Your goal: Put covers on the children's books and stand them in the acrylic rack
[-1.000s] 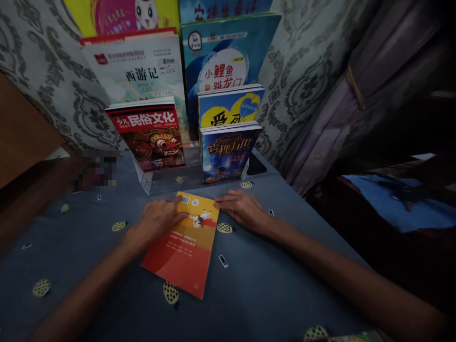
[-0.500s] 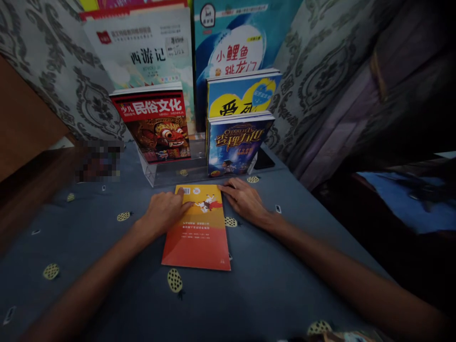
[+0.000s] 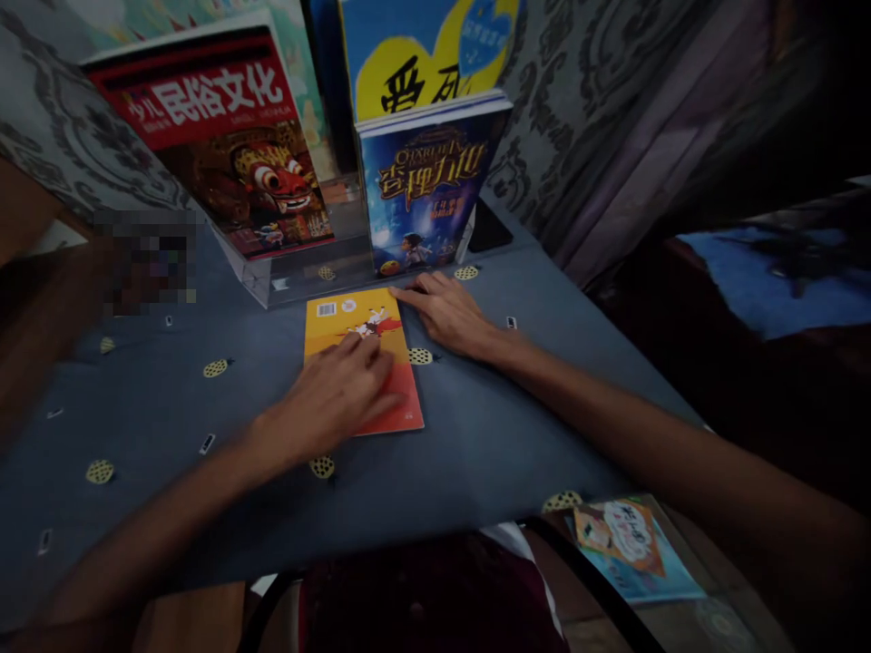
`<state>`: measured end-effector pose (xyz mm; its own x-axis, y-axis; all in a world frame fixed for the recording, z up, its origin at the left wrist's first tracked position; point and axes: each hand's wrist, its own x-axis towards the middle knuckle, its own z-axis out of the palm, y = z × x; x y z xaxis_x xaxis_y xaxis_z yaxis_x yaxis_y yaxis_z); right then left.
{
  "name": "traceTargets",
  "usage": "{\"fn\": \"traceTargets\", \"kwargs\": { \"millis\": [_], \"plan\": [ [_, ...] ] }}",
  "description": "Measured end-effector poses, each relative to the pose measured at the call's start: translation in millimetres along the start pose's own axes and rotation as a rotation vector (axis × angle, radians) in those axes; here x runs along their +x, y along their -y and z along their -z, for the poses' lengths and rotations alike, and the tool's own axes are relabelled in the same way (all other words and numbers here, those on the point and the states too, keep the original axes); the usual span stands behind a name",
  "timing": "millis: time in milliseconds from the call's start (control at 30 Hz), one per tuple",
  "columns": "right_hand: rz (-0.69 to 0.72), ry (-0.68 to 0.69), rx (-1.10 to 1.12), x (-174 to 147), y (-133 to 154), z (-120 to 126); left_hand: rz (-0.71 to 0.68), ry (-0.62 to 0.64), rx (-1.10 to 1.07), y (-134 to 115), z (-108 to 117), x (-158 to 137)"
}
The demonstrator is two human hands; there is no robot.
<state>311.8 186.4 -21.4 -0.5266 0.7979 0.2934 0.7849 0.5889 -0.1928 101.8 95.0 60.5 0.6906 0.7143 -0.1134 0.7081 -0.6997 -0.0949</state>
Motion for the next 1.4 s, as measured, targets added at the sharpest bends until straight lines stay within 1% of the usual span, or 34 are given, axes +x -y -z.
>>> {"fn": "traceTargets", "kwargs": {
  "millis": [33, 100, 200, 300, 367, 467, 533, 700, 767, 900, 1100, 1400],
  "plan": [
    [-0.009, 0.002, -0.007, 0, 1, -1, -0.056, -0.014, -0.026, -6, -1, -4],
    [-0.024, 0.004, -0.017, 0, 2, -1, -0.104, -0.036, -0.042, -15, -5, -11],
    [-0.02, -0.007, -0.016, -1, 2, -3, -0.084, -0.087, 0.029, -22, -19, -19],
    [-0.011, -0.021, -0.023, -1, 1, -5, -0.069, -0.209, 0.125, -24, -36, -24],
    [-0.006, -0.032, -0.017, -1, 0, -7, -0.095, -0.293, 0.169, -24, -45, -25],
    [0.025, -0.073, 0.058, -3, 1, -10, -0.146, -0.385, 0.208, -23, -50, -25],
    [0.069, -0.115, 0.143, -7, 5, -11, -0.163, -0.425, 0.22, -22, -50, -25],
    [0.227, -0.176, 0.38, -33, 21, -3, -0.187, -0.453, 0.192, -21, -47, -25],
    [0.26, -0.197, 0.465, -43, 29, 3, -0.191, -0.455, 0.176, -21, -46, -25],
    [0.255, -0.217, 0.615, -51, 41, 12, -0.185, -0.469, 0.116, -21, -48, -24],
    [0.294, -0.138, 0.749, -48, 46, 21, -0.189, -0.498, 0.114, -21, -49, -24],
    [0.226, -0.031, 0.813, -48, 41, 26, -0.192, -0.47, 0.121, -20, -42, -23]
  ]
}}
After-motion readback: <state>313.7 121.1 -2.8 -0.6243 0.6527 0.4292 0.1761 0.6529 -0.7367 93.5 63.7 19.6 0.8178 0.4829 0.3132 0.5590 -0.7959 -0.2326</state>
